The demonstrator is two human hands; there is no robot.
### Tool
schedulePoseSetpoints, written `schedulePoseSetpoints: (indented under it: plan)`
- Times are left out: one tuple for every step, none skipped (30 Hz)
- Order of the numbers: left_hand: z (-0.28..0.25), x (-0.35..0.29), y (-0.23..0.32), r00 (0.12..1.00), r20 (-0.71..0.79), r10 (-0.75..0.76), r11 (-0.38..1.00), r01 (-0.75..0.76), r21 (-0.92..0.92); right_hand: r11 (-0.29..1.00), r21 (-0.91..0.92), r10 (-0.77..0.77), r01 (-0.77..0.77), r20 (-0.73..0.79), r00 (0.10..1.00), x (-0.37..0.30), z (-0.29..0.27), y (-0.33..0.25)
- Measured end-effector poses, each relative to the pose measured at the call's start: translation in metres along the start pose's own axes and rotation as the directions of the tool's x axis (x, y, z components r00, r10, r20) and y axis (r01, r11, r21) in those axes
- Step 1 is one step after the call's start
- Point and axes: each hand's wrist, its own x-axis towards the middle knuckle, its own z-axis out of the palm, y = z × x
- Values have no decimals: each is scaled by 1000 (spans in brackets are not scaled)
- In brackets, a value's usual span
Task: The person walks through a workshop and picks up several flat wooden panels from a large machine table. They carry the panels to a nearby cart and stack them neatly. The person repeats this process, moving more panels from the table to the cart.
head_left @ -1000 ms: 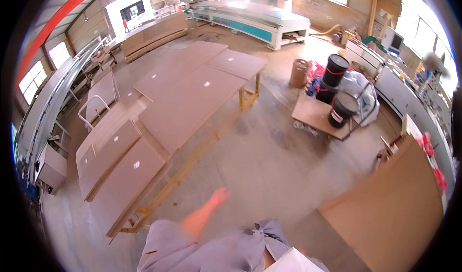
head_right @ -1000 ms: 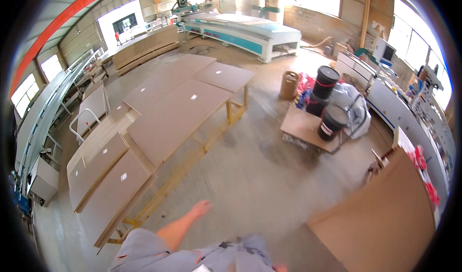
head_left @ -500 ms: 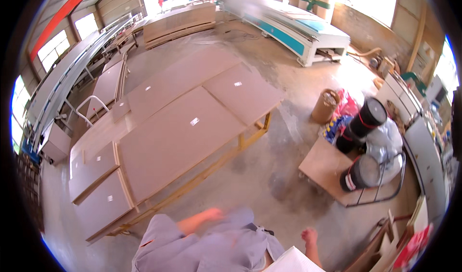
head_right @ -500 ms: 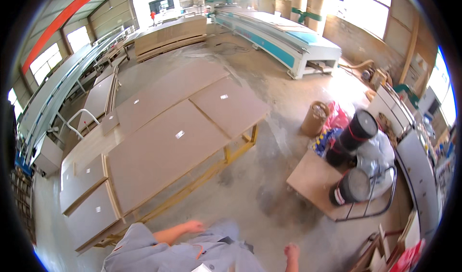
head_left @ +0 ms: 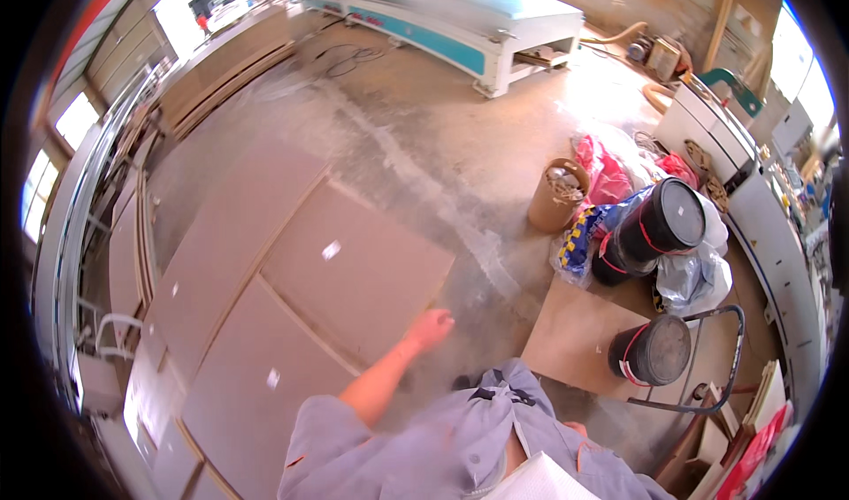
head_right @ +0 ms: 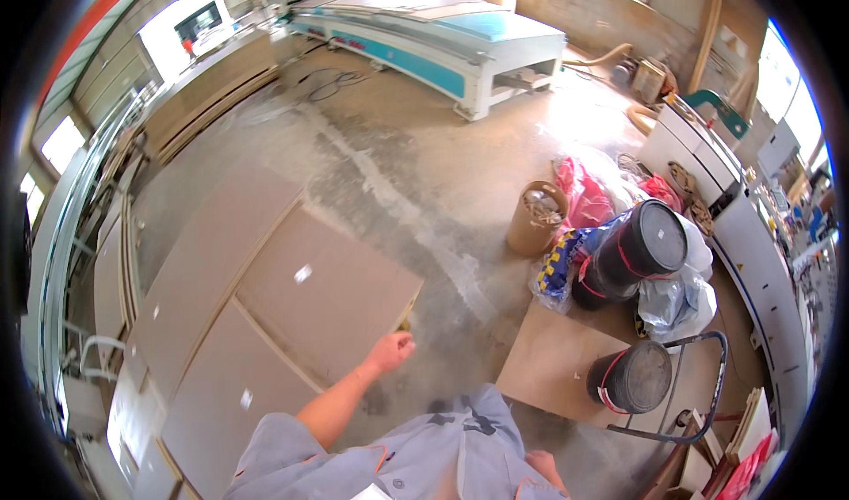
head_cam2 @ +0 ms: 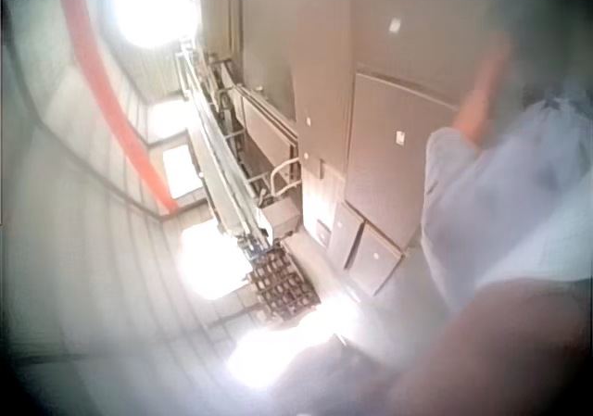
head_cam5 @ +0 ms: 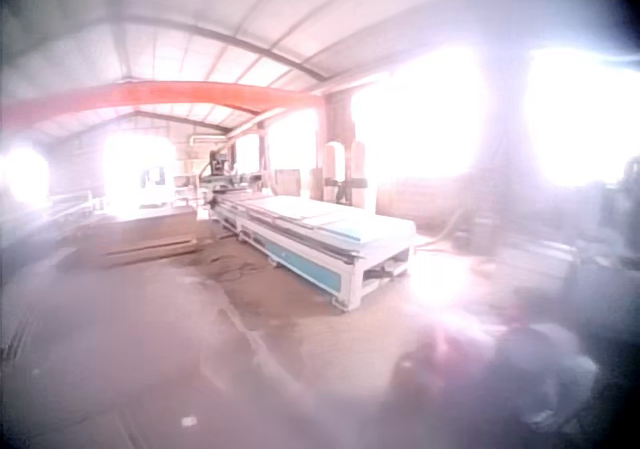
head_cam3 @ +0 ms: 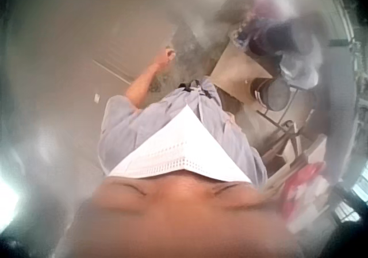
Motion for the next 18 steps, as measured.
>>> schedulePoseSetpoints:
  plan:
    - [-16, 52, 17, 1000, -1, 2, 1000, -2, 3, 988, -3, 156, -156, 5, 988, 1, -11, -24]
    - [-36, 100, 28, 1000, -10, 0, 1000, 1, 7, 984, -53, 170, -169, 6, 985, 16, -23, -34]
    - [-54, 142, 34, 1000, -21, -5, 1000, 6, 9, 977, -115, 180, -178, 6, 984, 35, -40, -47]
    - [-63, 184, 30, 997, -36, -61, 998, 62, 28, 967, -190, 175, -173, -2, 985, 57, -61, -61]
    - [-85, 226, 32, 992, -56, -112, 992, 115, 56, 947, -282, 157, -151, 0, 988, 79, -81, -81]
    - [-111, 268, 43, 980, -61, -190, 964, 198, 176, 908, -410, 106, -88, 22, 994, 111, -104, -93]
    - [-125, 297, 36, 959, -70, -276, 914, 285, 289, 811, -584, 18, 28, 73, 997, 144, -129, -108]
    - [-117, 321, -14, 963, -152, -221, 916, 258, 308, 637, -753, -92, 166, 140, 986, 208, -147, -121]
    - [-104, 328, -64, 947, -155, -280, 881, 318, 349, 501, -835, -164, 227, 166, 972, 273, -173, -137]
    - [-92, 328, -107, 899, -116, -422, 824, 433, 365, 484, -850, -193, 209, 129, 973, 356, -195, -149]
    - [-86, 323, -94, 909, -165, -382, 865, 415, 281, 946, -323, -9, 7, -6, 1000, 381, -209, -227]
    - [-89, 328, -84, 897, -152, -416, 861, 442, 252, 914, 394, 167, -99, -141, 976, 390, -231, -332]
    - [-86, 336, -95, 925, -172, -339, 883, 376, 282, 929, 369, 115, -39, -187, 976, 413, -246, -418]
    - [-74, 347, -106, 930, -98, -354, 895, 368, 253, 909, 413, 10, 62, -168, 986, 465, -266, -446]
    - [-64, 364, -98, 860, 21, -509, 835, 488, 253, 912, 395, -46, 108, -163, 986, 503, -283, -495]
    - [-66, 390, -58, 888, 194, -416, 855, 309, 416, 917, 347, -129, 195, -203, 971, 540, -299, -546]
    - [-61, 406, -59, 848, 259, -462, 838, 321, 442, 932, 264, -213, 248, -155, 965, 553, -319, -622]
    - [-54, 439, -70, 815, 307, -492, 825, 323, 464, 893, 304, -285, 330, -183, 941, 591, -328, -655]
